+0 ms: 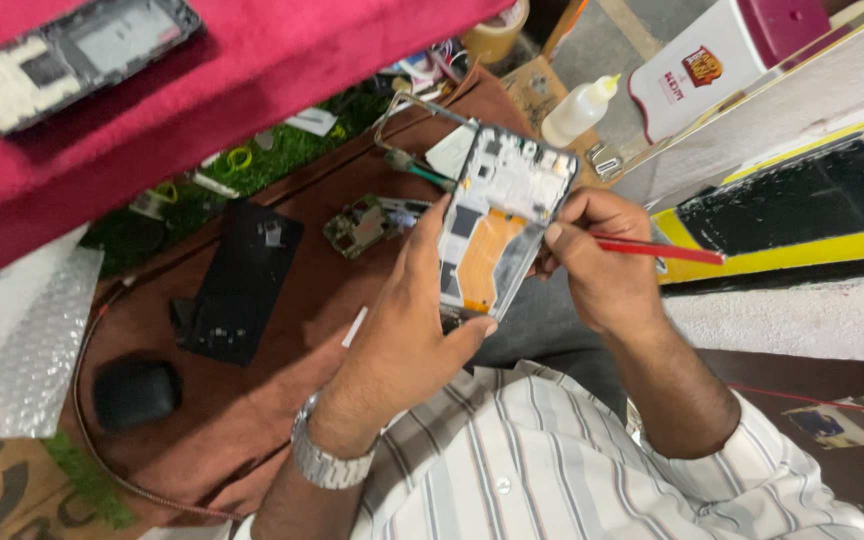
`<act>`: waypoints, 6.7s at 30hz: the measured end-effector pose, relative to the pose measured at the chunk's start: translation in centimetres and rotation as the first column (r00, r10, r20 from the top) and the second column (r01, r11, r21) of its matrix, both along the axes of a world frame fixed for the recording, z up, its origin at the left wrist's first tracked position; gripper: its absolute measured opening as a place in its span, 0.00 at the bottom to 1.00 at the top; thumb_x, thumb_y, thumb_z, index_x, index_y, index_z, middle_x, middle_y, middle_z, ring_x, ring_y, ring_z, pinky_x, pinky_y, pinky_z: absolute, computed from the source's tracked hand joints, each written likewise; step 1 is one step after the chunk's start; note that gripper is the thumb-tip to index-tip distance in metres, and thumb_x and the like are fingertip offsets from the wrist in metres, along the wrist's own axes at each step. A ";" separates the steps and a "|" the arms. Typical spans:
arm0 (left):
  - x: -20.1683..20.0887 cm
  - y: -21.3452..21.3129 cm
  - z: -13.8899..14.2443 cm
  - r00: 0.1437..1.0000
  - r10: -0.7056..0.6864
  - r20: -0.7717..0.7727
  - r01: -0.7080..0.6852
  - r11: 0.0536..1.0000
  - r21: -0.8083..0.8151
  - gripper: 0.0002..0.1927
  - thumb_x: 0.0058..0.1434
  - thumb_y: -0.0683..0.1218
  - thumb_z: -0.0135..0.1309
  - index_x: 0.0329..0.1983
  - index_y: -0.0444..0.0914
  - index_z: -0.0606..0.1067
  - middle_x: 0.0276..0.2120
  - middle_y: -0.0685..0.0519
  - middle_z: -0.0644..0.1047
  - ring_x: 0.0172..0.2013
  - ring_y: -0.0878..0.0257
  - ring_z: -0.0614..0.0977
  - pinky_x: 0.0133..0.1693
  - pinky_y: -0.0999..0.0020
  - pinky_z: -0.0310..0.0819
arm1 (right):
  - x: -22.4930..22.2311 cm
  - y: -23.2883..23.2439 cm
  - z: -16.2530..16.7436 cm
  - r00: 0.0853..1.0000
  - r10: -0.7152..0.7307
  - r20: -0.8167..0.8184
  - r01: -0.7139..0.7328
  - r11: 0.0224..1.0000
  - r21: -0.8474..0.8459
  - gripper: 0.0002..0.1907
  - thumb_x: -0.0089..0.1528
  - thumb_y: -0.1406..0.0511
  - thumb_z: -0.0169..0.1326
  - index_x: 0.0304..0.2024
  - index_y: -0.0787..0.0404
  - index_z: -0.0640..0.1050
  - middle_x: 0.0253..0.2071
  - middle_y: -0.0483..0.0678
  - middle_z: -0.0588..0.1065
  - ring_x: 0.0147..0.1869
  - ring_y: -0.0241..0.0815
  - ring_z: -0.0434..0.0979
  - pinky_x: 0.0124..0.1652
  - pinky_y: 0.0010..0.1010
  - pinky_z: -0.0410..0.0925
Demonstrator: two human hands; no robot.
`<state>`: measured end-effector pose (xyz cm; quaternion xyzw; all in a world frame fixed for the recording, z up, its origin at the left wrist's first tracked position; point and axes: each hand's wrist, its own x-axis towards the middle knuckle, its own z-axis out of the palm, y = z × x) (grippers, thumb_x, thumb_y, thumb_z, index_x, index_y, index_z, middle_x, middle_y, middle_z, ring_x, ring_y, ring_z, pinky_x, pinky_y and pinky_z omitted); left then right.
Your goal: The person uses tweezers and a screwdriver to manipulate internal components of a disassembled smartphone. They remove a small metal bracket, adjust ribbon cables, and handle the motherboard while working at a cluttered repair bench.
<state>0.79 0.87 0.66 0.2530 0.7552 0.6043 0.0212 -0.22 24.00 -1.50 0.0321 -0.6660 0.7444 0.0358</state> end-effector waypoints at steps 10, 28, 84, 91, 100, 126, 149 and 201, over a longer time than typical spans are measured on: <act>-0.5 -6.4 2.3 0.979 0.039 0.200 -0.152 0.796 0.586 0.52 0.56 0.38 0.63 0.74 0.36 0.41 0.65 0.46 0.65 0.65 0.59 0.72 0.66 0.62 0.77 | -3.0 0.3 -2.5 0.996 -0.066 0.052 0.017 0.768 0.640 0.10 0.67 0.67 0.50 0.50 0.63 0.71 0.35 0.48 0.70 0.35 0.39 0.69 0.37 0.33 0.65; -1.3 -1.9 -1.6 0.982 -0.048 0.185 -0.123 0.580 0.805 0.41 0.66 0.27 0.48 0.77 0.37 0.44 0.63 0.45 0.64 0.63 0.61 0.70 0.68 0.61 0.70 | -3.6 -2.5 -5.0 0.861 0.295 -0.413 0.282 0.399 0.872 0.20 0.58 0.72 0.62 0.52 0.66 0.75 0.50 0.61 0.72 0.53 0.62 0.73 0.52 0.48 0.68; -0.8 1.1 -2.9 0.904 -0.258 0.341 -0.055 0.721 0.691 0.53 0.55 0.26 0.38 0.77 0.43 0.27 0.73 0.41 0.57 0.67 0.58 0.69 0.47 0.73 0.68 | 1.9 -3.7 0.4 0.990 -0.112 -0.085 0.122 0.983 0.136 0.11 0.68 0.76 0.60 0.51 0.70 0.75 0.40 0.47 0.77 0.41 0.32 0.77 0.44 0.23 0.74; -0.6 1.4 -3.3 0.938 -0.230 0.261 -0.050 0.653 0.756 0.50 0.66 0.27 0.49 0.80 0.42 0.34 0.72 0.42 0.61 0.69 0.59 0.69 0.72 0.61 0.65 | 2.3 -3.9 0.2 0.954 -0.083 -0.288 0.189 0.912 0.363 0.11 0.67 0.79 0.64 0.50 0.71 0.77 0.46 0.46 0.68 0.44 0.29 0.69 0.45 0.18 0.67; -0.6 1.3 -3.7 0.940 -0.194 0.279 -0.091 0.646 0.757 0.48 0.64 0.27 0.48 0.80 0.40 0.37 0.71 0.45 0.62 0.69 0.59 0.69 0.71 0.59 0.67 | 1.5 -3.6 -0.1 0.993 0.063 0.095 -0.037 0.965 -0.259 0.13 0.71 0.69 0.51 0.54 0.73 0.76 0.43 0.53 0.78 0.42 0.38 0.78 0.45 0.29 0.72; -1.4 0.4 -3.4 0.942 -0.196 0.274 -0.050 0.724 0.688 0.48 0.66 0.31 0.50 0.80 0.42 0.35 0.69 0.44 0.67 0.66 0.59 0.74 0.68 0.61 0.71 | 1.2 -2.7 -1.6 0.981 0.100 0.166 -0.043 0.947 -0.318 0.09 0.72 0.68 0.52 0.50 0.69 0.74 0.47 0.53 0.78 0.48 0.42 0.79 0.48 0.34 0.74; -0.8 -11.3 -3.6 0.847 0.507 0.159 -0.173 0.545 -0.820 0.12 0.57 0.54 0.63 0.37 0.43 0.83 0.33 0.46 0.83 0.37 0.48 0.84 0.42 0.53 0.78 | -2.8 3.0 -7.8 0.818 0.301 0.489 -0.447 0.869 0.212 0.14 0.72 0.65 0.48 0.53 0.70 0.76 0.38 0.47 0.76 0.32 0.33 0.75 0.32 0.23 0.71; -4.1 -8.8 -11.2 0.805 0.524 -0.278 -0.588 0.644 -0.489 0.04 0.55 0.41 0.64 0.31 0.44 0.82 0.36 0.46 0.79 0.38 0.46 0.80 0.38 0.50 0.74 | -2.7 -3.4 -6.5 0.906 0.295 -0.303 0.233 0.249 0.940 0.14 0.58 0.68 0.62 0.45 0.63 0.75 0.41 0.57 0.74 0.46 0.60 0.75 0.44 0.50 0.69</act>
